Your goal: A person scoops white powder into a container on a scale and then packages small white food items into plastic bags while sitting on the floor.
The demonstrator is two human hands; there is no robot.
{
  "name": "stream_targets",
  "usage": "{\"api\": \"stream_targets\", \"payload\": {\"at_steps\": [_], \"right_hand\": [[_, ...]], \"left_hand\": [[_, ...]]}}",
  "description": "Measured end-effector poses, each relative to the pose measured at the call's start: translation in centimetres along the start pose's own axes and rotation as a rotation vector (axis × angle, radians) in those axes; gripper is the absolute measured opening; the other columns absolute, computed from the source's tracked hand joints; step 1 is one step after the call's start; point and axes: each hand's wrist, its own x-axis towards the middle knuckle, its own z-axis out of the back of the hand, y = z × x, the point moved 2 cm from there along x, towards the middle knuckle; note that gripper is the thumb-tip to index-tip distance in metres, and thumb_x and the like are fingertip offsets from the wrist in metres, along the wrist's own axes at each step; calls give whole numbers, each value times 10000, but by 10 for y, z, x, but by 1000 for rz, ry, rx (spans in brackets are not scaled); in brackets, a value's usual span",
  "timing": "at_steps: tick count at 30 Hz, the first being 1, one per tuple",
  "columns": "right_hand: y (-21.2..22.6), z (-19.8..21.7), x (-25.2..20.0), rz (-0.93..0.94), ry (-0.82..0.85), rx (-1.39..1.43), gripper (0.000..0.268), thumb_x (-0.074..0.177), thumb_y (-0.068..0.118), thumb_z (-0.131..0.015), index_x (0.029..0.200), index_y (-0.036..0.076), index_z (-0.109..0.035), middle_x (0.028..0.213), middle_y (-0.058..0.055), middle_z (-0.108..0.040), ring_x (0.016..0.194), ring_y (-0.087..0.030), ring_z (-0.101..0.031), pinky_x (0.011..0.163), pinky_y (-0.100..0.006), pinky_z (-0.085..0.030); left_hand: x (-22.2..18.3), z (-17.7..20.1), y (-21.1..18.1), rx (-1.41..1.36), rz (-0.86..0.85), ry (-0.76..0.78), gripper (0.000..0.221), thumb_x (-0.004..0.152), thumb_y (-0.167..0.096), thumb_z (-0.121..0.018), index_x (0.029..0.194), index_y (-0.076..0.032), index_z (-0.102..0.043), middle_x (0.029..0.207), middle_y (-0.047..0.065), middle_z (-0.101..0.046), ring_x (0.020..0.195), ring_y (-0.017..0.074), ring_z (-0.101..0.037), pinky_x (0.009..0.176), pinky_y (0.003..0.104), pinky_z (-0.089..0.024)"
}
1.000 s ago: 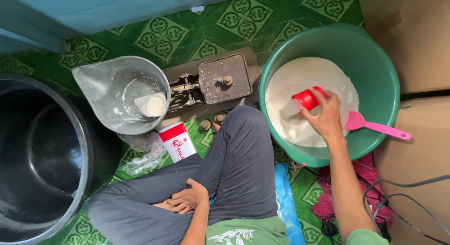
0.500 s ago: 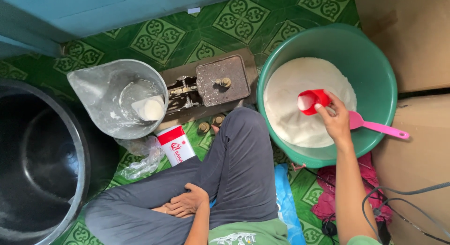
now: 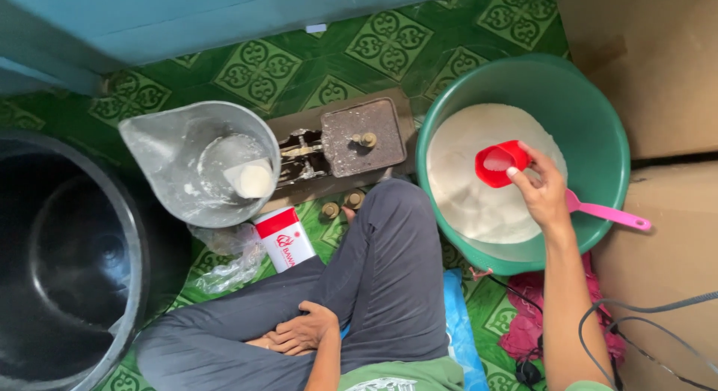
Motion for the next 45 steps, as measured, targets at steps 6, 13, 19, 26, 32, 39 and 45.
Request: {"api": "stream_targets", "payload": {"at_steps": [6,13,19,26,32,39,45], "right_hand": [[67,-14,4,224,17,-28,521,910,163,-648,1397,34,-516,1377,-168,-470,1135,-254,-548,886,-325,-509],[177,-74,-14,354,151,13,520,927,123,-630,1415,11,-486,1342,-159,-445,1173,-264,-529,951,-362,-509],[235,-146,-34,476,263,-38,522,910,139,-657,1403,42,-514,1334,-136,-446,1149,-219,-492,961,-329,-496],[263,-214,-60,683,295,-167,562,871,143,-744,1384,53,-533,1309,-180,-460,1235,-285,-510,927,-403,-541],[265,-241,-76,779,260,-258,603,818,130,-818,1362,75,-563,1277,-203,-456,1222,-315,-510,947,-420,-550],[270,-255,-86,897,199,-351,644,778,117,-865,1354,60,-583,1261,-226,-474,1168,-348,-532,906,-408,-528],[268,-261,-87,950,174,-371,652,751,103,-885,1331,42,-595,1264,-233,-478,1172,-368,-531,923,-433,-509]], "left_hand": [[-1,0,-2,33,32,-14,482,799,-286,-634,1117,-24,-385,1430,166,-315,1403,386,-195,1063,572,-210],[1,12,-5,-45,56,-9,536,719,-288,-621,1118,-17,-388,1409,167,-327,1333,403,-282,1045,573,-225],[1,10,-3,-82,85,43,571,709,-329,-588,1148,-14,-404,1459,176,-330,1402,398,-248,1083,573,-220],[5,12,-2,-80,113,133,600,741,-382,-552,1195,-25,-389,1454,147,-294,1342,412,-272,1104,566,-185],[3,8,0,-66,128,183,659,737,-414,-555,1247,-39,-372,1454,150,-290,1356,387,-255,1141,555,-150],[8,18,-5,-129,101,202,622,733,-353,-513,1217,18,-390,1537,184,-256,1492,354,-100,1192,523,-93],[10,20,-4,-241,62,171,591,739,-314,-518,1189,48,-397,1527,254,-247,1478,351,-155,1179,555,-109]]}}
